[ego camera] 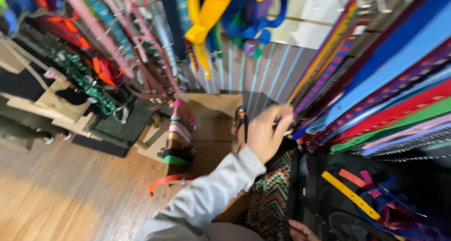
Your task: The person organizes various dog leashes by taking them out of a cardboard box and hanging them onto wall hooks by their metal clips.
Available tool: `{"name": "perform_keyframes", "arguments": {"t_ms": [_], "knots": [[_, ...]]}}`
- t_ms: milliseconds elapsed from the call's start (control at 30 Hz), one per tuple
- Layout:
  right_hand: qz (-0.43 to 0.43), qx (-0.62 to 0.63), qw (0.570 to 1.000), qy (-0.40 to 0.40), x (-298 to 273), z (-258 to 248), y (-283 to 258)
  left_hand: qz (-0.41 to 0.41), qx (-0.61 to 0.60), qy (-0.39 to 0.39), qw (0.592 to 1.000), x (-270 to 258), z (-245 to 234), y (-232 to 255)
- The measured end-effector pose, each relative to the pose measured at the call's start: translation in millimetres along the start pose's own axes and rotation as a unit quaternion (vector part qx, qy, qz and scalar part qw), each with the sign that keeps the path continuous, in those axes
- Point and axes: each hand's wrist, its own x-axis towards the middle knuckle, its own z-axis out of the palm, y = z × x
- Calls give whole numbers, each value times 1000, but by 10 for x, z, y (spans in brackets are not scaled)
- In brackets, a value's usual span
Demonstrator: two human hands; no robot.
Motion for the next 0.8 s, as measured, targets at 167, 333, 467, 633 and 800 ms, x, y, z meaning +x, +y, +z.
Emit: {"name": "perform_keyframes", "arguments": {"t_ms": [167, 333, 467, 633, 800], "knots": [[-53, 146, 982, 105, -82, 1119, 70, -44, 39, -57, 997, -1078, -591, -444], [47, 30, 975, 213, -266, 2510, -47, -91, 155, -87, 980, -2133, -1415, -985], [61, 31, 975, 210, -29, 3005, 384, -103, 207, -24, 973, -2501, -2127, -1166], [-76, -465, 862, 187, -93, 3694, 921, -194, 225, -31, 954, -2762, -2683, -1544], [-159, -491, 838, 176, -7, 4050, 1110, -236, 225, -111, 939, -2893, -2704, -1621]]}}
